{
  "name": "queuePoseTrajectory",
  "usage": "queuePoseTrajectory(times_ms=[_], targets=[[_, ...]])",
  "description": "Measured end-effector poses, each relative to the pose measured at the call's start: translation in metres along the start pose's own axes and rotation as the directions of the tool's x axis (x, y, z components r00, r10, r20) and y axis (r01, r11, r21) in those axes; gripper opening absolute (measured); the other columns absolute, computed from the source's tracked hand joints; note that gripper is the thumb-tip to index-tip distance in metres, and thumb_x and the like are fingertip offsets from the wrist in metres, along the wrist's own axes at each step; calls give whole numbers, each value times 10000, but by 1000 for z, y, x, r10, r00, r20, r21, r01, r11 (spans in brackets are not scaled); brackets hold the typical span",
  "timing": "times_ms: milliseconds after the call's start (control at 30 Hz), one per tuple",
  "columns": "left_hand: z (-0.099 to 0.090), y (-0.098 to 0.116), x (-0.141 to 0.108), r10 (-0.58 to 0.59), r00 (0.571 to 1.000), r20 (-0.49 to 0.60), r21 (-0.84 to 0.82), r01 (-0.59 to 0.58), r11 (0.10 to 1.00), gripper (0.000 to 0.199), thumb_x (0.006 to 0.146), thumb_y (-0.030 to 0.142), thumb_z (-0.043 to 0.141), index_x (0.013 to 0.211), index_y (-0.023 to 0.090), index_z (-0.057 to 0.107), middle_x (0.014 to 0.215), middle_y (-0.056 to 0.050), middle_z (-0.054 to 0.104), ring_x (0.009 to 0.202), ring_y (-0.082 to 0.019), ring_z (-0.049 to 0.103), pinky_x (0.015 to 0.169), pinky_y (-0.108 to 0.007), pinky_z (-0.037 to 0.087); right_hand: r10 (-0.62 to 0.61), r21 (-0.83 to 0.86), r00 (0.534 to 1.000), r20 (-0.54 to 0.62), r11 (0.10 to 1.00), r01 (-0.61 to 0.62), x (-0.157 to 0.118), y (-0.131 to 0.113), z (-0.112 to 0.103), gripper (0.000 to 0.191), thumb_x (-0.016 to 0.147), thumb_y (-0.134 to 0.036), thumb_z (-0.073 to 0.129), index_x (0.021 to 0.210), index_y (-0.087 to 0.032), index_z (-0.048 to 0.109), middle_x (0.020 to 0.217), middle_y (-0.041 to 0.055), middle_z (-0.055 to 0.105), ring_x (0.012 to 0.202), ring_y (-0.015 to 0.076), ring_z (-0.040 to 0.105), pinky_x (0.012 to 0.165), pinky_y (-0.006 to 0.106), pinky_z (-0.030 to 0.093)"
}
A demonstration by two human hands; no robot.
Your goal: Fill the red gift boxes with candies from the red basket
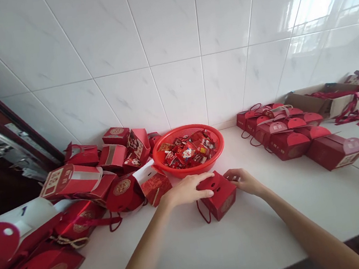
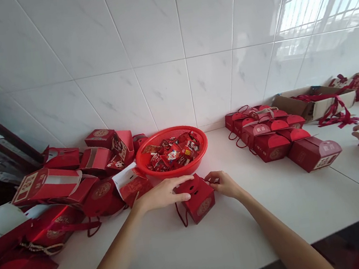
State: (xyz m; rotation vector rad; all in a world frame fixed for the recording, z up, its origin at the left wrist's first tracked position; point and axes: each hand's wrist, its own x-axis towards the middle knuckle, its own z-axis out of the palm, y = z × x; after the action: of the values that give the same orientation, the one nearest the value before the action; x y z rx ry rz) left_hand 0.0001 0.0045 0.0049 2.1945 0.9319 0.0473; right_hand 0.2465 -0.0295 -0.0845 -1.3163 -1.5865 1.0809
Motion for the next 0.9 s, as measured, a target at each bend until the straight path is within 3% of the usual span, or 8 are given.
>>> queuePoseTrajectory(times_ms=[133, 367, 533, 700, 800, 900], targets=[[1, 1, -2, -9, 1000, 1, 29, 9, 1000, 665, 882, 501, 597, 1503, 339, 425, 1554, -31, 465, 1431, -281, 424, 1171, -440, 326, 38, 74, 999, -15, 997, -37, -3, -3, -7, 198, 711, -371, 664, 719, -175, 694, 643, 4, 643, 589, 137, 529, 581, 281, 423], [3, 6, -5, 19, 1000, -9, 78, -19, 997, 641, 921, 491, 538, 1519, 299, 408, 1546, -47, 476, 1423, -280, 429, 1138, -405, 368, 5, 409, 991, -133, 911, 51, -8, -31, -9, 259, 678, -432, 766, 723, -188, 692, 584, -33, 536, 573, 117, 471, 608, 285, 403], [8, 5, -2, 27, 995, -95, 50, -22, 999, 644, 874, 463, 624, 1468, 251, 493, 1500, -90, 527, 1383, -305, 466, 1120, -438, 386, -76, 385, 979, -191, 911, 146, -5, -46, 5, 263, 686, -427, 766, 787, -188, 729, 659, -3, 631, 590, 120, 483, 592, 286, 411], [9, 5, 0, 50, 991, -122, -100, -63, 993, 613, 826, 411, 698, 1399, 238, 567, 1429, -77, 599, 1331, -291, 530, 1090, -408, 433, -107, 258, 983, -149, 956, 143, -9, -59, 17, 275, 725, -430, 747, 877, -201, 750, 839, 45, 746, 732, 182, 634, 651, 302, 488], [4, 7, -4, 4, 995, -101, -241, -28, 970, 687, 785, 362, 745, 1423, 221, 533, 1472, -112, 549, 1104, -279, 676, 977, -419, 520, -150, 185, 978, -144, 967, 176, -13, -65, 19, 265, 755, -426, 727, 889, -200, 753, 874, 51, 759, 787, 205, 667, 707, 325, 513], [-5, 10, -12, -46, 994, -97, -427, 0, 904, 659, 780, 322, 751, 1399, 229, 544, 1500, -139, 501, 762, -163, 707, 857, -414, 570, -170, 125, 969, -179, 973, 194, -16, -69, 15, 247, 762, -415, 712, 855, -188, 744, 825, 48, 749, 741, 193, 650, 695, 325, 507]])
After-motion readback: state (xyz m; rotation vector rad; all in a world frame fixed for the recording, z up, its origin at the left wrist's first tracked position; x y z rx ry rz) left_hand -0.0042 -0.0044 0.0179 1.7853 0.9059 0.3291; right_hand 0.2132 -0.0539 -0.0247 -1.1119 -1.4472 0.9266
